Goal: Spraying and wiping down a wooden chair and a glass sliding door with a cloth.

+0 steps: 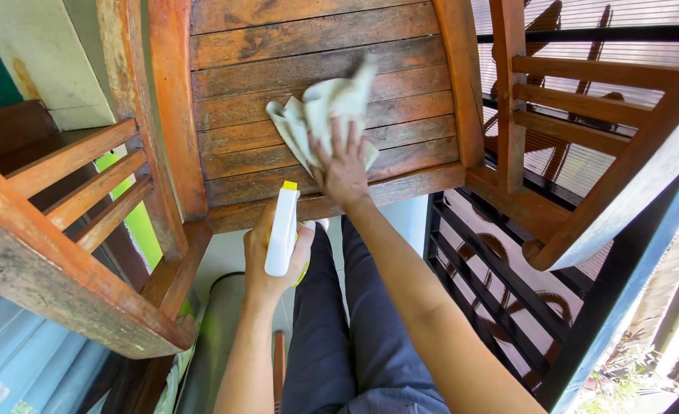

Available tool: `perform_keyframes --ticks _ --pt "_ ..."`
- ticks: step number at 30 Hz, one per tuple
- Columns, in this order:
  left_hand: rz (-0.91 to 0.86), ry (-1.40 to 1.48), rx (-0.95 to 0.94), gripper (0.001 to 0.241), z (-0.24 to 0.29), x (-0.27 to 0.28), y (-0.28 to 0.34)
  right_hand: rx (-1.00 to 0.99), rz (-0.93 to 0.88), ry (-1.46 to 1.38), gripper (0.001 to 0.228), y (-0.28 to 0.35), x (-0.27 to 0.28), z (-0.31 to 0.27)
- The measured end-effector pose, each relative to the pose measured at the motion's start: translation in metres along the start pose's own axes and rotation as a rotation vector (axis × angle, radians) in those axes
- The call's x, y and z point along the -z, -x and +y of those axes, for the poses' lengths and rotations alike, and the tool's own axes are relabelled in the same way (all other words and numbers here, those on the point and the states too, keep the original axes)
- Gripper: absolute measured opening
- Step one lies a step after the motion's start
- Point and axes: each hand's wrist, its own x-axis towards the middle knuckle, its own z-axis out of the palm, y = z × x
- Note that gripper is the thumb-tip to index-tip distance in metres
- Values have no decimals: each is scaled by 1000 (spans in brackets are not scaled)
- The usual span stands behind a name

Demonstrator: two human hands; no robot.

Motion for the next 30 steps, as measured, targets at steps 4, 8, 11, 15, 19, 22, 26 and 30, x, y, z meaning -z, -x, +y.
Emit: perform_keyframes --ticks 4,8,11,15,19,22,26,30 --pt "-7 -10 2 49 4 -6 -6 522 205 104 42 -17 -5 41" --pt "-41 -18 11 48 13 -9 -12 619 33 309 58 -58 36 92" --pt "-73 -104 -50 47 24 -14 -21 378 218 388 46 -90 61 138" --pt "-103 -149 -59 46 37 -23 -29 -193 240 258 75 -112 116 175" --pt "-110 -116 -61 44 43 -34 -36 -305 130 229 67 -87 107 184" --pt "-151 -125 -56 46 43 -39 -34 -273 340 216 71 -36 61 183" --pt "-146 -36 -5 46 43 -39 -33 -351 390 114 50 3 37 186" --pt "-160 -49 -15 48 39 -36 -29 -306 427 89 55 -22 62 221"
